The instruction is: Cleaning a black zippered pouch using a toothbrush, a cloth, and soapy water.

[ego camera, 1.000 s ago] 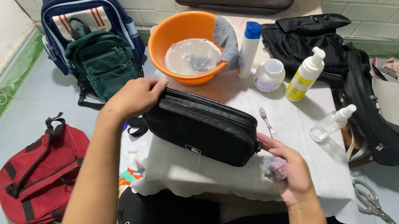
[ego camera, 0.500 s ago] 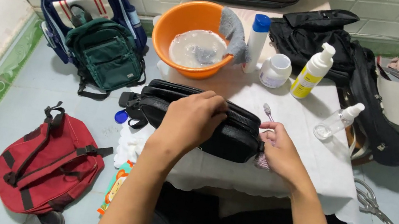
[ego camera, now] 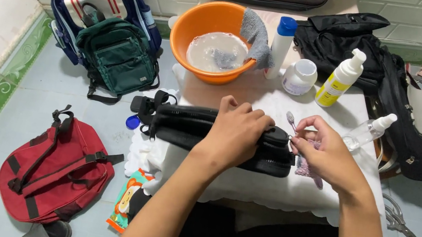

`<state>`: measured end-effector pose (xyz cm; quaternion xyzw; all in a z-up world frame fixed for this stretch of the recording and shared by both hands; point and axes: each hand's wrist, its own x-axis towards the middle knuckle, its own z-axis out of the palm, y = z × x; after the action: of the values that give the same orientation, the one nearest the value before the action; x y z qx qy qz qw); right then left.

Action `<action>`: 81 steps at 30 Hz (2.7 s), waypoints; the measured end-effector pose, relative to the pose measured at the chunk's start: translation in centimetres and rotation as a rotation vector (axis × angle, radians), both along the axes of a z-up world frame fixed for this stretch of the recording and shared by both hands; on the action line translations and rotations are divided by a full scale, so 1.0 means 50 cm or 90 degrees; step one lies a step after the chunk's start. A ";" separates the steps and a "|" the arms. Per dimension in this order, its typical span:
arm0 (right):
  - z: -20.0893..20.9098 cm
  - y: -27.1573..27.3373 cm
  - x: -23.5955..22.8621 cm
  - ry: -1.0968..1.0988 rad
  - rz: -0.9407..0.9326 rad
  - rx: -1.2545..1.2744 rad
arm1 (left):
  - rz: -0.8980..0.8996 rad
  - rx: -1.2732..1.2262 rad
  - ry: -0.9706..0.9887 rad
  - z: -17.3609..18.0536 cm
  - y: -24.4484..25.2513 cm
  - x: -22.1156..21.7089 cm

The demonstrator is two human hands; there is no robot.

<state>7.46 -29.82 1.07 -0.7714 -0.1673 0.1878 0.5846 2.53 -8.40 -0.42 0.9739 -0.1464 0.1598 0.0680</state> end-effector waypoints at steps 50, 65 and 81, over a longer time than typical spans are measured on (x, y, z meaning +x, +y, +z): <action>-0.081 0.008 0.002 -0.411 -0.154 -0.175 | 0.006 -0.161 -0.440 0.034 -0.081 0.040; -0.075 0.055 -0.054 -0.427 -0.129 -0.068 | -0.035 -0.178 -0.373 0.033 -0.108 0.009; -0.055 0.057 -0.032 -0.416 -0.117 -0.116 | 0.076 -0.139 -0.396 0.053 0.000 0.017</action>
<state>5.84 -26.98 -1.68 -0.8514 -0.2582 -0.1081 0.4436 3.38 -8.42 2.23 0.8721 -0.0850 0.4680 0.1146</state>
